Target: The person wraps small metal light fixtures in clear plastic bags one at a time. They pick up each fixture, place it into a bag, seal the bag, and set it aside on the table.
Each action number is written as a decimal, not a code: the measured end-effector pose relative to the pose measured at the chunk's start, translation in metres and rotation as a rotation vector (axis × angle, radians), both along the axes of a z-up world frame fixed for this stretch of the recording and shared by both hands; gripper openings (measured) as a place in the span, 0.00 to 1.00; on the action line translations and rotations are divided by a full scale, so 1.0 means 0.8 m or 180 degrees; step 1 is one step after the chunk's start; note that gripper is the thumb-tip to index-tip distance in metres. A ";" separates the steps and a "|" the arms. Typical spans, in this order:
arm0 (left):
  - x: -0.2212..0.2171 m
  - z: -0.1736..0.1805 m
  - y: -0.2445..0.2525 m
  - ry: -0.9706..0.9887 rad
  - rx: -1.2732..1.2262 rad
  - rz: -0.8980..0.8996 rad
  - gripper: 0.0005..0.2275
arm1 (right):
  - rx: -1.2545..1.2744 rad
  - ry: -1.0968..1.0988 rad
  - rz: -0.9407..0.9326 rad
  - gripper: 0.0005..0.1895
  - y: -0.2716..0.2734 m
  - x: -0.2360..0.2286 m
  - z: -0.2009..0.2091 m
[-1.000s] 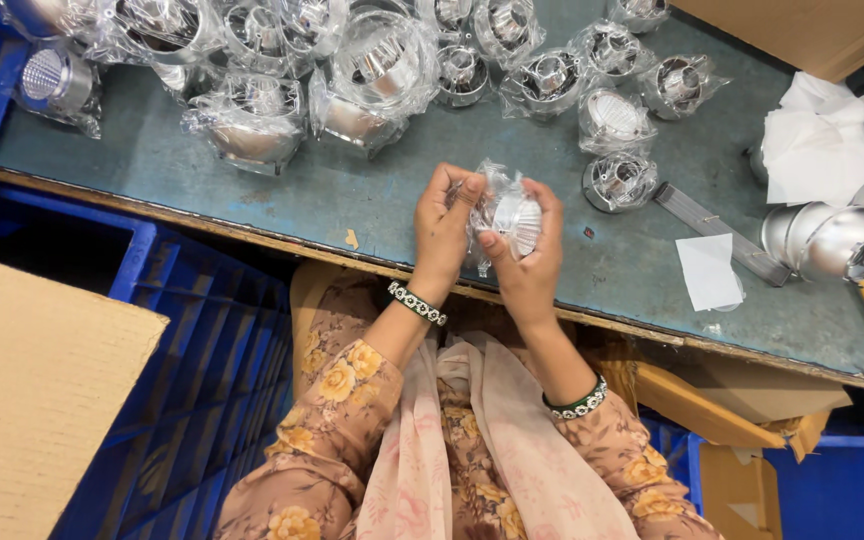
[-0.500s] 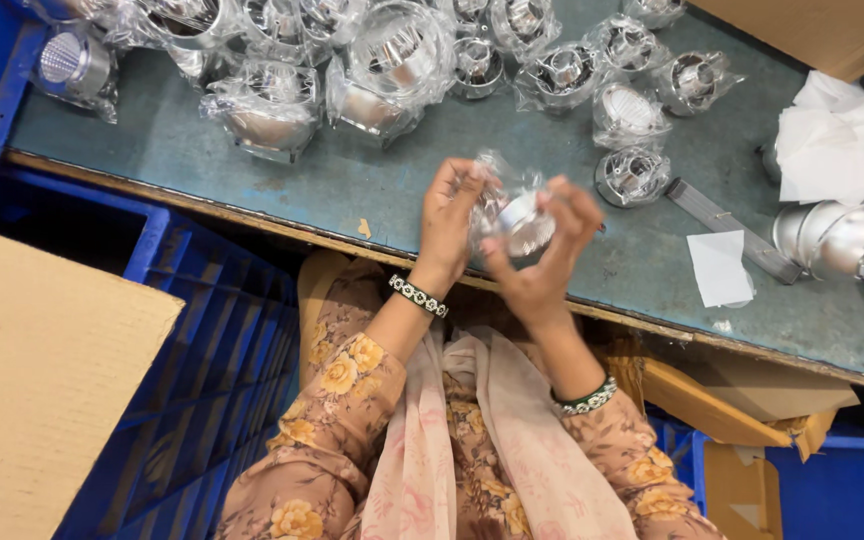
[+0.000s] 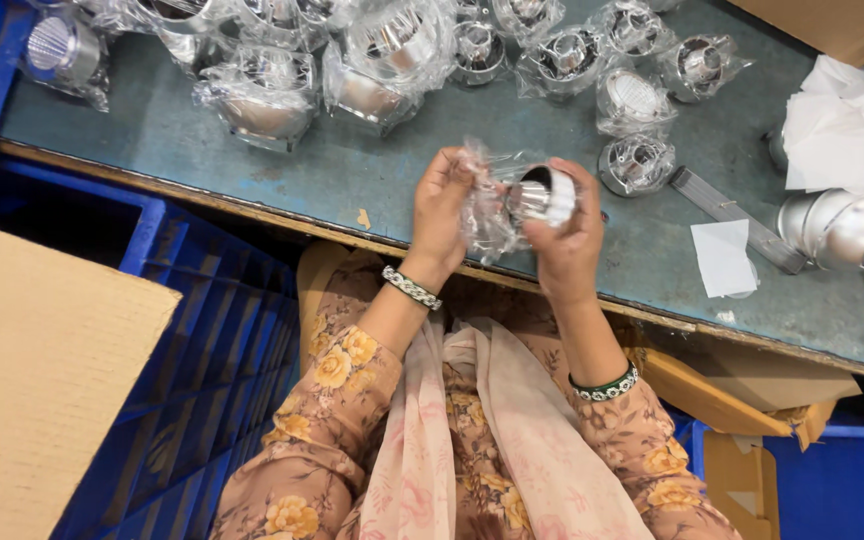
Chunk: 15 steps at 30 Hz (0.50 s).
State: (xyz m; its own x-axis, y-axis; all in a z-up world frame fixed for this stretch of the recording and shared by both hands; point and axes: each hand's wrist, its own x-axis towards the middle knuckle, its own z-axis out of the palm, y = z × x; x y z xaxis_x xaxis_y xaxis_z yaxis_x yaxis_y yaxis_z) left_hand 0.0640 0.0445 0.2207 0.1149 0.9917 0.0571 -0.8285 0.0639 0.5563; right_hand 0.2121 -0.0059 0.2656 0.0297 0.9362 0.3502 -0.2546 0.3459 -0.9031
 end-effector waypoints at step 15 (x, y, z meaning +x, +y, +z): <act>-0.013 -0.018 0.020 -0.0486 -0.0706 -0.0196 0.09 | 0.0206 -0.0119 -0.0222 0.33 0.005 0.004 0.015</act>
State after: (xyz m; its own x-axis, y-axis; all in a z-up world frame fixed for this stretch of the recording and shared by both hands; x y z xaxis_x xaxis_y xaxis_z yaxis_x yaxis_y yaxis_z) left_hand 0.0532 0.0604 0.2061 0.1821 0.9734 -0.1394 -0.8925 0.2231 0.3921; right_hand 0.2154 -0.0019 0.2774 0.0799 0.9077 0.4119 -0.1943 0.4195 -0.8867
